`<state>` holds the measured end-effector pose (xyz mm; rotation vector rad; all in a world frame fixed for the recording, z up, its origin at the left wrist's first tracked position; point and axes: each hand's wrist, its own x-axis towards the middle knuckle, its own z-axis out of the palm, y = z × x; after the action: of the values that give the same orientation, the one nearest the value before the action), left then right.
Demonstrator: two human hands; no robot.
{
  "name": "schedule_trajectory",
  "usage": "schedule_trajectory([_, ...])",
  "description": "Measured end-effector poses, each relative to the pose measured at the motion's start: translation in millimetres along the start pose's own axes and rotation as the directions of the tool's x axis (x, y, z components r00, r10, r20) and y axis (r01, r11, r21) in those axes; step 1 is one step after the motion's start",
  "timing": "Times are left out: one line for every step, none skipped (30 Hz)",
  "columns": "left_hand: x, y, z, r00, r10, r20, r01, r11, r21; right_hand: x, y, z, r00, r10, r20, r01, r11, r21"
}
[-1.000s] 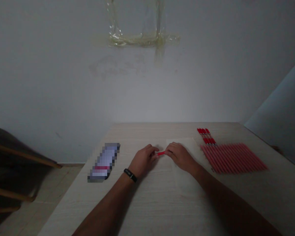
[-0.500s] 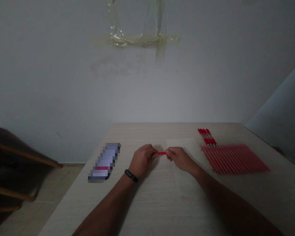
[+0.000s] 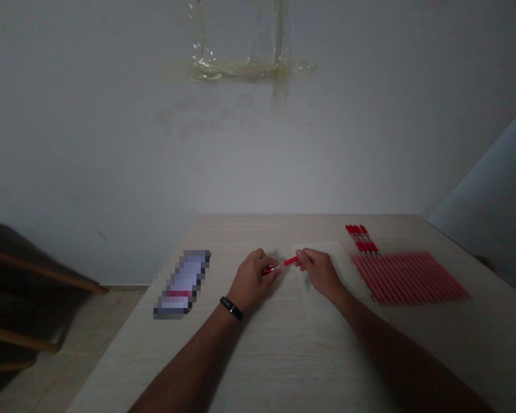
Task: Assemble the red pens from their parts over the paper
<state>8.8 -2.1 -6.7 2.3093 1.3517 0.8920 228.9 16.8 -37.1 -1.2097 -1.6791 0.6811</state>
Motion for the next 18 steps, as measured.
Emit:
schedule_trajectory([0.0, 0.2, -0.3, 1.0, 0.003, 0.0, -0.003, 1.0, -0.025, 0.3, 0.8, -0.4, 1.0, -0.013, -0.005, 0.013, 1.0, -0.002])
schedule_trajectory([0.1, 0.2, -0.5, 1.0, 0.004, -0.005, -0.004, 0.998, -0.059, 0.7, 1.6, -1.0, 1.0, -0.025, -0.009, 0.025, 1.0, 0.0])
schedule_trajectory([0.4, -0.2, -0.5, 1.0, -0.005, -0.014, 0.003, 0.994, -0.108, 1.3, 2.3, -1.8, 0.999, -0.034, -0.012, 0.034, 0.999, 0.004])
schedule_trajectory([0.9, -1.1, -0.3, 0.999, -0.026, -0.027, 0.02, 0.984, -0.178, 1.9, 2.8, -2.8, 0.999, -0.041, -0.015, 0.041, 0.999, 0.01])
schedule_trajectory([1.6, -2.2, 0.0, 0.997, -0.059, -0.04, 0.046, 0.962, -0.27, 2.6, 2.9, -3.9, 0.998, -0.052, -0.02, 0.052, 0.999, 0.014])
schedule_trajectory([2.4, -3.8, 0.5, 0.993, -0.104, -0.052, 0.077, 0.923, -0.377, 3.2, 2.5, -5.1, 0.997, -0.068, -0.024, 0.068, 0.998, 0.017])
schedule_trajectory([3.3, -5.5, 0.9, 0.986, -0.155, -0.062, 0.106, 0.865, -0.491, 3.6, 1.6, -6.5, 0.995, -0.092, -0.025, 0.092, 0.996, 0.016])
schedule_trajectory([4.2, -7.4, 1.4, 0.975, -0.212, -0.07, 0.129, 0.791, -0.598, 3.7, 0.2, -7.8, 0.992, -0.122, -0.021, 0.122, 0.992, 0.012])
schedule_trajectory([5.0, -9.3, 1.9, 0.96, -0.269, -0.073, 0.147, 0.71, -0.689, 3.6, -1.7, -9.1, 0.988, -0.155, -0.008, 0.155, 0.988, 0.008])
schedule_trajectory([5.7, -11.1, 2.3, 0.943, -0.325, -0.072, 0.159, 0.63, -0.76, 3.1, -3.8, -10.3, 0.982, -0.189, 0.011, 0.189, 0.982, 0.003])
schedule_trajectory([6.3, -12.7, 2.7, 0.923, -0.38, -0.065, 0.172, 0.556, -0.813, 2.4, -6.1, -11.3, 0.975, -0.22, 0.035, 0.22, 0.975, 0.001])
schedule_trajectory([6.8, -13.9, 2.9, 0.902, -0.429, -0.054, 0.182, 0.491, -0.852, 1.6, -8.3, -12.2, 0.967, -0.247, 0.059, 0.247, 0.969, 0.001])
schedule_trajectory([7.1, -14.8, 3.1, 0.883, -0.468, -0.041, 0.192, 0.438, -0.878, 0.7, -10.3, -12.8, 0.96, -0.267, 0.079, 0.267, 0.964, 0.005])
schedule_trajectory([7.3, -15.3, 3.1, 0.867, -0.497, -0.027, 0.2, 0.398, -0.895, -0.2, -12.0, -13.3, 0.955, -0.281, 0.094, 0.281, 0.96, 0.013])
schedule_trajectory([7.5, -15.4, 3.1, 0.856, -0.516, -0.017, 0.206, 0.37, -0.906, -1.1, -13.3, -13.7, 0.951, -0.289, 0.106, 0.288, 0.957, 0.023])
schedule_trajectory([7.6, -15.1, 3.0, 0.848, -0.53, -0.01, 0.21, 0.354, -0.911, -1.8, -14.1, -13.8, 0.949, -0.294, 0.115, 0.292, 0.956, 0.032])
schedule_trajectory([7.7, -14.6, 3.0, 0.843, -0.538, -0.007, 0.214, 0.347, -0.913, -2.3, -14.5, -13.9, 0.947, -0.296, 0.124, 0.293, 0.955, 0.04])
schedule_trajectory([7.7, -13.9, 3.1, 0.841, -0.541, -0.004, 0.218, 0.345, -0.913, -2.6, -14.6, -13.8, 0.945, -0.299, 0.132, 0.295, 0.954, 0.045])
